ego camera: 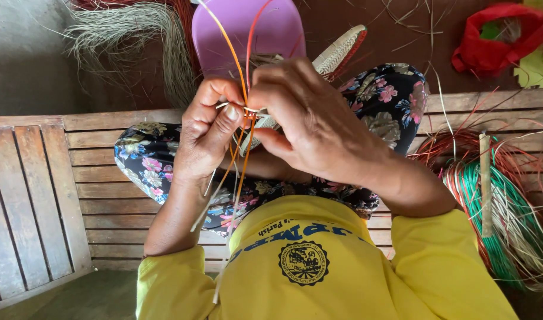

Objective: Weaving natural fibers to create a fan and trimming excess material with a knife

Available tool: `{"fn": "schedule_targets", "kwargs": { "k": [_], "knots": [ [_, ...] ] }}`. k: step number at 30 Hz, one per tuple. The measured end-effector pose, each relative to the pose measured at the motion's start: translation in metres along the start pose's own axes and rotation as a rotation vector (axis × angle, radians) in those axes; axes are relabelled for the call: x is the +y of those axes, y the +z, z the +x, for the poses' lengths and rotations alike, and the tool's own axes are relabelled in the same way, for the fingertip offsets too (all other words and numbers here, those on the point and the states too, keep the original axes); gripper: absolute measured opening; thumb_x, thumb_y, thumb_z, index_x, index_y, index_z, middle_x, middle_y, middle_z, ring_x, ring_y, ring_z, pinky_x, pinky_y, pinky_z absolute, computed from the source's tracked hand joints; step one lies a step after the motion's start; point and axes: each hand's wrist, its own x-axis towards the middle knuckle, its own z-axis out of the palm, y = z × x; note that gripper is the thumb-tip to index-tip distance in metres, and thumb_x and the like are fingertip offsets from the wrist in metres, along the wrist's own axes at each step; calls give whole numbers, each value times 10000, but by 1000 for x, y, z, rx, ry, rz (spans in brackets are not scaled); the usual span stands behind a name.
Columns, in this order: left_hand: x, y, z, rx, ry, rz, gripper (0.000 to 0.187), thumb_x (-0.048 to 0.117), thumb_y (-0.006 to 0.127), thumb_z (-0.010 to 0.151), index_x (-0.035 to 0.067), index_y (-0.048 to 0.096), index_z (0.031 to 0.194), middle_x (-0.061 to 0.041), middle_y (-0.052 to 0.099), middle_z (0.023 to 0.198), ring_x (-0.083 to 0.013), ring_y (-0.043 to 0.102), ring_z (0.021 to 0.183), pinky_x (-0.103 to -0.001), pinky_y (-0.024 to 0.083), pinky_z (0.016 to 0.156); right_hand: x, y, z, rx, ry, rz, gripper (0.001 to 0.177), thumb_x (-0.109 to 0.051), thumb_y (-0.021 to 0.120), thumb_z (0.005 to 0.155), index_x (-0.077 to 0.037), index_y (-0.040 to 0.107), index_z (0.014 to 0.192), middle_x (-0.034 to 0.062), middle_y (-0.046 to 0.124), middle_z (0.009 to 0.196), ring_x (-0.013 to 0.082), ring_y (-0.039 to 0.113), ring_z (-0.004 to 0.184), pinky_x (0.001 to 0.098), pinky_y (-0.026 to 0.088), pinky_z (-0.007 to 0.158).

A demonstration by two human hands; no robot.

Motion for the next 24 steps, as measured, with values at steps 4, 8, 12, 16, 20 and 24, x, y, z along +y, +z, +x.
{"fn": "schedule_targets", "kwargs": {
  "k": [4, 8, 12, 16, 20, 24],
  "knots": [
    [-7, 3, -3, 37, -15, -145, 189, 282, 605, 1048, 115, 518, 1056, -32, 605, 1030, -80, 535, 837, -229, 458, 812, -3, 0, 2, 16, 179, -330, 560, -290, 864, 942, 19, 515, 1253, 183, 553, 1190, 343, 495, 1043, 446, 463, 905],
    [-14, 1, -4, 44, -9, -141, 158, 254, 621, 1031, 118, 541, 1029, 19, 594, 937, -51, 525, 830, -204, 443, 777, 2, -1, 8, -72, 87, -304, 569, -342, 878, 915, 0, 583, 1261, 169, 534, 1194, 330, 465, 1034, 464, 434, 916],
    [-30, 5, -6, 36, 26, -344, 89, 170, 608, 1052, 98, 562, 1077, 13, 586, 1002, -54, 519, 895, -203, 438, 796, -2, -3, 13, 10, 45, -216, 270, -205, 768, 1040, -20, 660, 1205, 133, 583, 1130, 309, 489, 978, 450, 418, 834],
    [-36, 1, -10, 90, -4, -319, 140, 157, 661, 1018, 96, 563, 1098, -13, 634, 978, -83, 614, 888, -205, 517, 845, 4, -5, 12, 56, 39, 2, 156, -47, 696, 1044, 81, 709, 1132, 167, 720, 1057, 311, 679, 925, 431, 557, 874],
    [-21, 3, -9, 75, -5, -86, 104, 218, 613, 1051, 125, 566, 1059, 4, 609, 984, -88, 666, 827, -193, 522, 805, 14, 0, 13, 51, 215, 221, 78, -47, 680, 1040, 17, 644, 1013, 64, 580, 784, 172, 458, 641, 337, 381, 610],
    [-15, 4, -12, 73, -81, -106, 79, 161, 596, 1037, 113, 543, 1069, -10, 615, 938, -92, 671, 799, -203, 537, 784, 17, -1, 12, 41, 224, 242, 83, -60, 679, 1031, 21, 678, 1049, 95, 743, 972, 192, 704, 818, 321, 542, 761]
  ]
}}
